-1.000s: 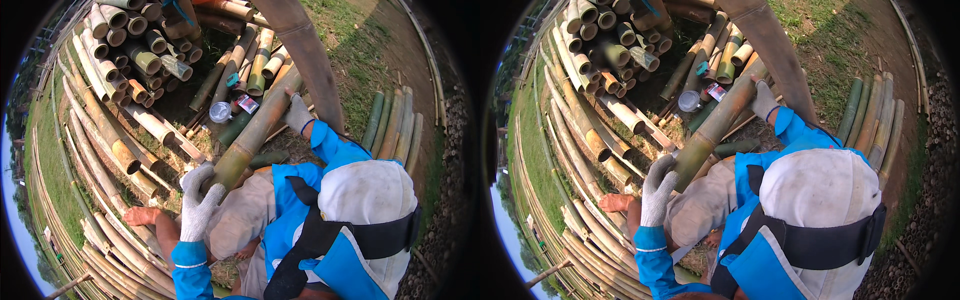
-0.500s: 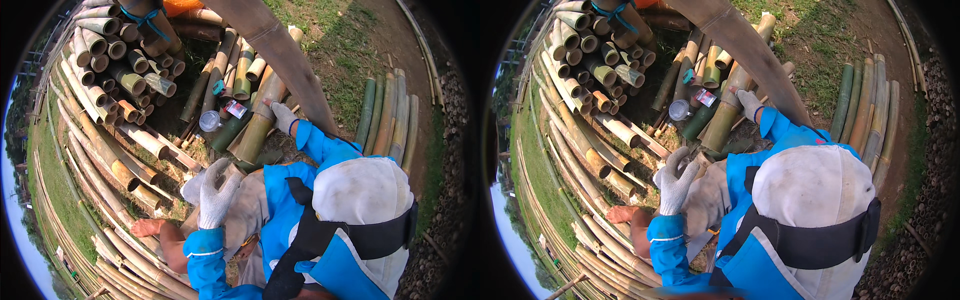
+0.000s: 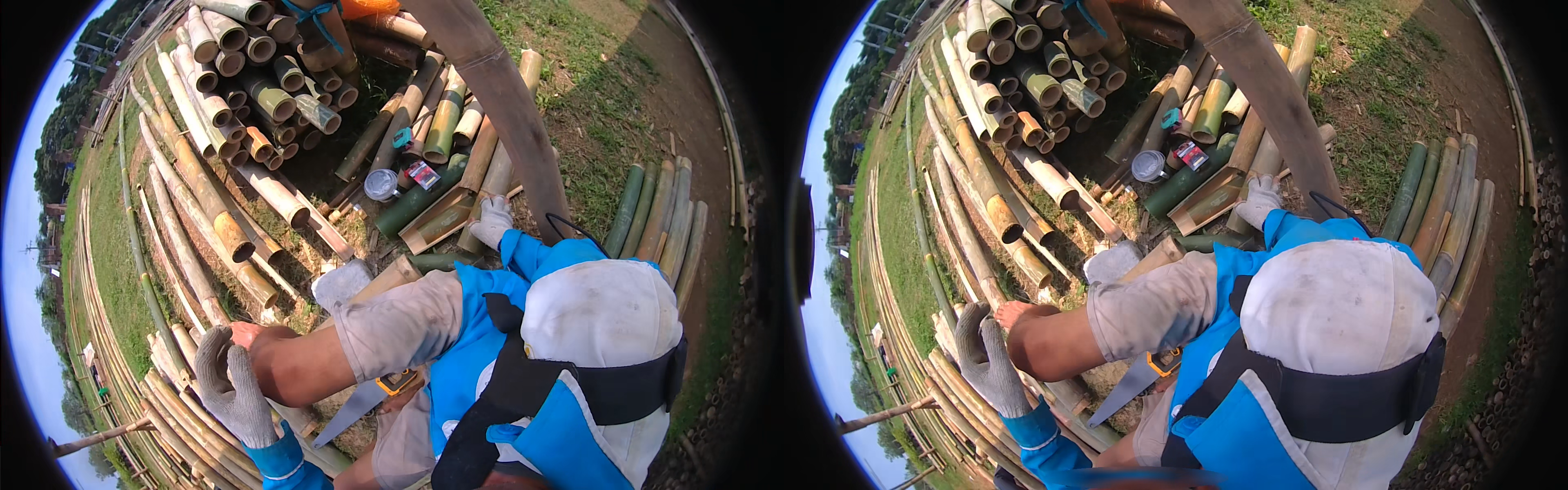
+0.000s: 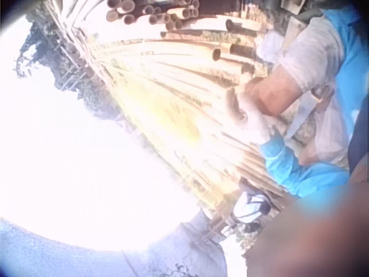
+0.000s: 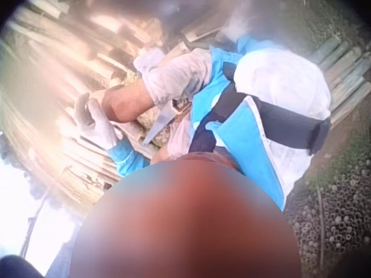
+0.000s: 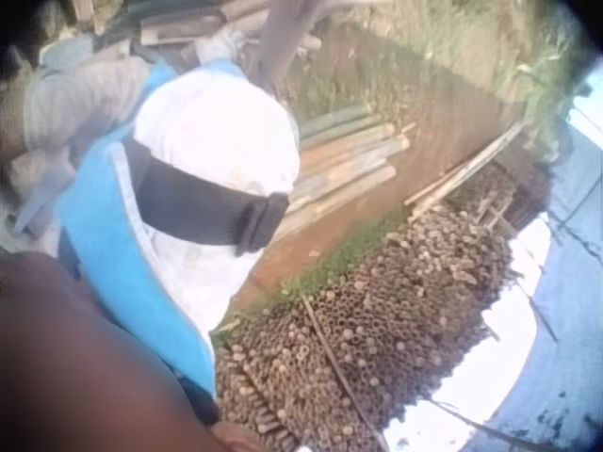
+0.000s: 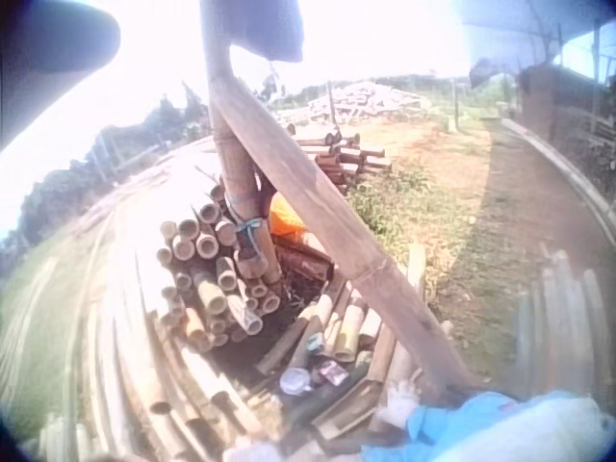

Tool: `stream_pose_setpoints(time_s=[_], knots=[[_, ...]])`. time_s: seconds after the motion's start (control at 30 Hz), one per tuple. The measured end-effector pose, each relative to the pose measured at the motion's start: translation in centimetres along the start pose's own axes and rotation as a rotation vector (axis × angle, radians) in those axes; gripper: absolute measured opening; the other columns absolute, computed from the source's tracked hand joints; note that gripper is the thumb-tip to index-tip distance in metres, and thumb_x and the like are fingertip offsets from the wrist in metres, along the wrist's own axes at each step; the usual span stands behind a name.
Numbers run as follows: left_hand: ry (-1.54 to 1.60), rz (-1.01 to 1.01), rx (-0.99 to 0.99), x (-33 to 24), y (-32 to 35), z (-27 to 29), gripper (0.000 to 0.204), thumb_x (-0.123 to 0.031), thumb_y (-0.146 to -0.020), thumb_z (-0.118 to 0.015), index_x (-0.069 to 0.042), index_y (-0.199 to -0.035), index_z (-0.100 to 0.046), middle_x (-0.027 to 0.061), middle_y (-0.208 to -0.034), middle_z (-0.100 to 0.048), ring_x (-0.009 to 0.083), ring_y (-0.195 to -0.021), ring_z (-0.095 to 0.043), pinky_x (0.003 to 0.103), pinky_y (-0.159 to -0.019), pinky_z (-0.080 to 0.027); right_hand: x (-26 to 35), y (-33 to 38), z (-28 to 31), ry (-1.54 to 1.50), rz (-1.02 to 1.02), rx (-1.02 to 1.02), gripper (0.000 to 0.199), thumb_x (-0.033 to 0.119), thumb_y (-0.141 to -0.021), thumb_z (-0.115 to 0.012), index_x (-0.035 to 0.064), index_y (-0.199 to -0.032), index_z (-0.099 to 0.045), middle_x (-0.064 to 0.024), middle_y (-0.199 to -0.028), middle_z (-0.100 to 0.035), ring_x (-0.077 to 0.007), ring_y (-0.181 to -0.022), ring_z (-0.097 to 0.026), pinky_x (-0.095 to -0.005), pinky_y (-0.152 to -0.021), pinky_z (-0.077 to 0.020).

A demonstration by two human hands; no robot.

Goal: The person uses a hand saw to cut bamboo poles into shorter sections. They position each pole on a support, saw through it, and then move the cut pieces aside.

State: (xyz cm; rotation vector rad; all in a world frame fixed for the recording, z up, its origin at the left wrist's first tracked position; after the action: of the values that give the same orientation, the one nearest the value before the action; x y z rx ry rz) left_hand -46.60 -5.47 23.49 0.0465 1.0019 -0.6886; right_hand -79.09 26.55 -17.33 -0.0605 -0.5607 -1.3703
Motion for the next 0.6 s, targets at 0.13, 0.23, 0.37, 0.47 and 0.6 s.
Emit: stream_pose_setpoints(time_s=[0.13,0.23,0.37,0.47,0.6], knots=[[-0.161,0.074,-0.251,4.9,2.1,9.2,0.041,-0.008,-0.105,-0.077,0.004,-0.143,-0.069,0.0162,-0.137,-0.075,0.0223,-0.124,-0.071,0.038,-0.109,-0.057,0.1,-0.4,-0.1,0.133,0.116,0.020,0.081,0.039,-0.088,-0.081,-0.0004,-0.153,-0.052,-0.0339,-0.155,-0.043,-0.0614,-0.145,-0.039,-0.0644,-0.126,-0.0356],[-0.165,0.194,-0.270,13.1,3.9,14.6,0.047,-0.016,-0.104,-0.081,0.003,-0.145,-0.067,0.0160,-0.136,-0.075,0.0226,-0.124,-0.071,0.037,-0.107,-0.058,-0.9,-1.7,-1.3,0.182,0.103,0.032,0.086,0.041,-0.087,-0.080,0.0002,-0.156,-0.049,-0.0338,-0.159,-0.040,-0.0583,-0.146,-0.041,-0.0608,-0.125,-0.0388],[-0.184,0.566,-0.275,25.7,9.2,16.7,0.064,-0.027,-0.096,-0.089,0.004,-0.147,-0.065,0.0179,-0.137,-0.074,0.0275,-0.127,-0.071,0.041,-0.109,-0.057,-3.0,-4.4,-3.0,0.013,-0.044,0.117,0.084,0.036,-0.087,-0.078,-0.0008,-0.157,-0.048,-0.0353,-0.160,-0.038,-0.0595,-0.143,-0.045,-0.0606,-0.123,-0.0417],[-0.441,0.740,-0.150,32.2,12.2,15.6,0.083,-0.046,-0.089,-0.091,0.001,-0.152,-0.062,0.0260,-0.141,-0.070,0.0389,-0.135,-0.067,0.047,-0.116,-0.053,-3.8,-5.6,-2.9,0.033,-0.030,0.186,0.084,0.037,-0.089,-0.076,-0.0022,-0.157,-0.047,-0.0350,-0.159,-0.040,-0.0615,-0.142,-0.046,-0.0616,-0.122,-0.0427],[-0.665,0.791,0.066,35.5,14.0,12.4,0.120,-0.059,-0.077,-0.093,-0.005,-0.169,-0.038,0.0318,-0.163,-0.050,0.0462,-0.147,-0.056,0.052,-0.122,-0.048,-1.1,-3.7,-2.2,0.468,0.167,0.291,0.085,0.041,-0.092,-0.078,-0.0033,-0.157,-0.047,-0.0319,-0.156,-0.048,-0.0591,-0.143,-0.048,-0.0577,-0.123,-0.0442]])
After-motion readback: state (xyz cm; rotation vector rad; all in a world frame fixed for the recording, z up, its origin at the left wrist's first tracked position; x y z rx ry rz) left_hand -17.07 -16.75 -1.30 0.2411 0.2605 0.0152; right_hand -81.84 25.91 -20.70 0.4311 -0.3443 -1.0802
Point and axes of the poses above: each hand's wrist, its own y-axis away from the middle knuckle, its own z-axis out of the back of the hand, x = y × z, the point moved 1 cm from there along -y, towards the middle knuckle
